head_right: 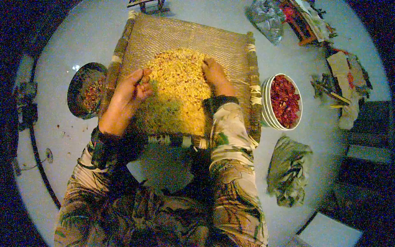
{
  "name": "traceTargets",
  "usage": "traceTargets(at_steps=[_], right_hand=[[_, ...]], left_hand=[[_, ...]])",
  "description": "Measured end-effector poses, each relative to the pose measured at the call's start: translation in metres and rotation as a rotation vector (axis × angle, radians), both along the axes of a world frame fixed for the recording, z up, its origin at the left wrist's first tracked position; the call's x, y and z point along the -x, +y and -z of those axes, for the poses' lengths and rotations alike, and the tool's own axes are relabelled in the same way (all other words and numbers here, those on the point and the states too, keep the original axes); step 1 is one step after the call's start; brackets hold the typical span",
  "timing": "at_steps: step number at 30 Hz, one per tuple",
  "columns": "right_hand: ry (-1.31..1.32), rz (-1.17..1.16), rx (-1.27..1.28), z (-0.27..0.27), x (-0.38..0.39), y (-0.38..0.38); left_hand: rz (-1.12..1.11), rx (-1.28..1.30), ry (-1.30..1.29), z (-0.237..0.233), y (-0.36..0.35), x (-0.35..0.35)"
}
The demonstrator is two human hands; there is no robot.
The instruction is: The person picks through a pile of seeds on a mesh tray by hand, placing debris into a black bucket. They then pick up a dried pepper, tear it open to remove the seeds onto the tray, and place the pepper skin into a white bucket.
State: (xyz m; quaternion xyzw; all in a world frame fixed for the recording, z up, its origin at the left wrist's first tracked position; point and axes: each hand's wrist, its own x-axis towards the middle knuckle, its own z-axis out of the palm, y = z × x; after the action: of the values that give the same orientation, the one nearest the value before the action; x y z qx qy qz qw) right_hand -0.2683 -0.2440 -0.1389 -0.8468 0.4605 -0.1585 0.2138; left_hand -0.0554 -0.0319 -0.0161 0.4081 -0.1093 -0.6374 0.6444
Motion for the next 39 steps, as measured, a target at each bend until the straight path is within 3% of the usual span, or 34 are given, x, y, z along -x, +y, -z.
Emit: traceTargets(at_steps=[5,8,14,16,18,21,28,31,34,35,38,39], right_hand=[[0.088,-0.115,0.143,0.029,-0.005,-0.009],[-0.158,-0.147,-0.058,0.017,-0.021,0.000],[-0.137,-0.361,0.088,0.013,-0.051,0.015],[-0.125,-0.303,-0.044,-0.007,-0.058,0.031],[-0.051,-0.280,-0.129,-0.023,-0.064,0.039],[0.059,-0.342,-0.024,-0.042,-0.065,0.043],[-0.122,-0.328,-0.016,-0.033,-0.067,0.042],[-0.297,-0.385,-0.133,-0.029,-0.074,0.043],[-0.378,-0.225,-0.455,-0.043,-0.069,0.045],[-0.324,-0.271,-0.219,-0.035,-0.066,0.038],[-0.360,-0.194,-0.217,-0.017,-0.054,0.024],[-0.405,-0.165,-0.345,-0.023,-0.053,0.026]], left_hand=[[0.009,-0.013,-0.082,-0.013,0.007,0.003],[0.014,0.002,-0.036,-0.004,0.005,0.002],[-0.052,0.004,-0.166,-0.023,0.012,0.010],[0.006,0.016,-0.006,-0.015,0.010,0.002],[-0.051,-0.054,-0.116,-0.029,0.010,0.008],[-0.062,-0.034,-0.064,-0.025,0.008,0.000],[-0.095,0.076,0.063,-0.013,0.010,-0.027],[-0.100,0.096,0.061,-0.014,0.014,-0.029],[-0.041,0.158,0.114,-0.011,0.016,-0.033],[-0.058,0.153,0.101,-0.011,0.018,-0.033],[-0.098,0.143,0.087,-0.013,0.019,-0.030],[-0.106,0.141,0.097,-0.014,0.019,-0.029]])
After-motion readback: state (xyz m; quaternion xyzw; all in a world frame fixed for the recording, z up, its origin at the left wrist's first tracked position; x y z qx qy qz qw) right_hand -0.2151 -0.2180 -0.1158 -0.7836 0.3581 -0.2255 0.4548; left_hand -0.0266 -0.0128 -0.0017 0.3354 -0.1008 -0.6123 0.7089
